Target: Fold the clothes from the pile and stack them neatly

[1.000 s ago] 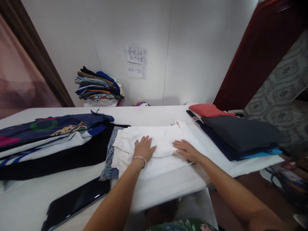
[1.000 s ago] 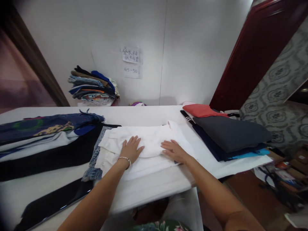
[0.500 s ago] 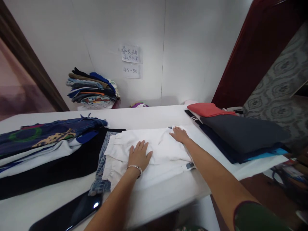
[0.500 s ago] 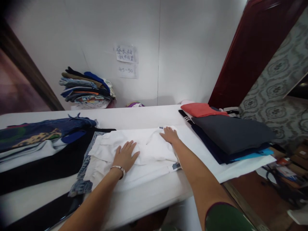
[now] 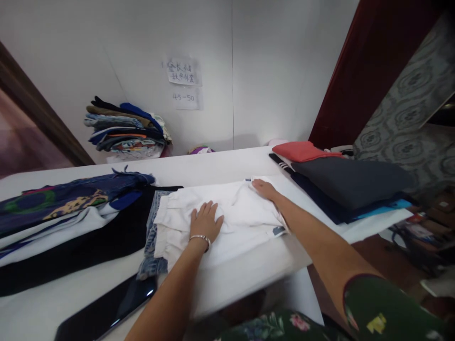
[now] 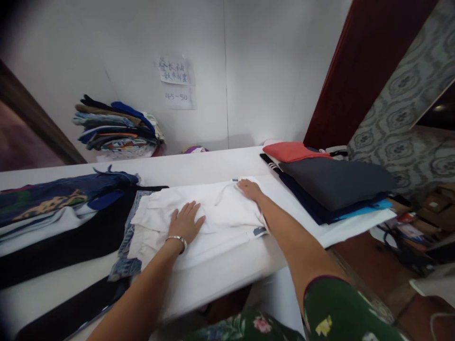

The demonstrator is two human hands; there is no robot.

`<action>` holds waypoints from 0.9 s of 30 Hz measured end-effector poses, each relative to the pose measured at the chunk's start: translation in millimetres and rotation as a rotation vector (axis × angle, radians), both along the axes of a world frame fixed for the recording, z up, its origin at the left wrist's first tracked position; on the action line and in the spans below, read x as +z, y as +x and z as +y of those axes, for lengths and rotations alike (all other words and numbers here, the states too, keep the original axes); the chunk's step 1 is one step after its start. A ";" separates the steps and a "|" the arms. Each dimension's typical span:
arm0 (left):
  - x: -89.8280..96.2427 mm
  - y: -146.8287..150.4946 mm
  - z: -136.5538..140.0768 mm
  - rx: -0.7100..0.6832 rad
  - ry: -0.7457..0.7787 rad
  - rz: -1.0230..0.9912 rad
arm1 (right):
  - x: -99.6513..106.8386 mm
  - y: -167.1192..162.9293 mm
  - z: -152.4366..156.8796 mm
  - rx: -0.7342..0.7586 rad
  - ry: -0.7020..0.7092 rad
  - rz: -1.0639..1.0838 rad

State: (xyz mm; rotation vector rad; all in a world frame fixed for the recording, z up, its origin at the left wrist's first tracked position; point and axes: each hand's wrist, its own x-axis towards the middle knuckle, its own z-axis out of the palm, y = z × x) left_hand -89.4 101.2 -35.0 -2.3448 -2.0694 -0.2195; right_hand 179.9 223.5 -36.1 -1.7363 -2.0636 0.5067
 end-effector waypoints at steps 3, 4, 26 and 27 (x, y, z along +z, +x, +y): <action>1.8 1.4 -0.6 -0.004 -0.006 -0.009 | 9.5 22.5 -12.0 -0.021 0.023 0.123; 1.8 1.8 -0.4 -0.006 -0.006 -0.011 | 11.2 31.2 -17.1 -0.034 0.045 0.160; 0.7 3.4 -1.3 0.000 0.017 -0.004 | -1.2 79.5 -55.8 -0.392 -0.178 0.427; 1.4 3.8 -1.8 0.002 0.017 -0.003 | 0.3 76.3 -56.6 -0.374 -0.215 0.463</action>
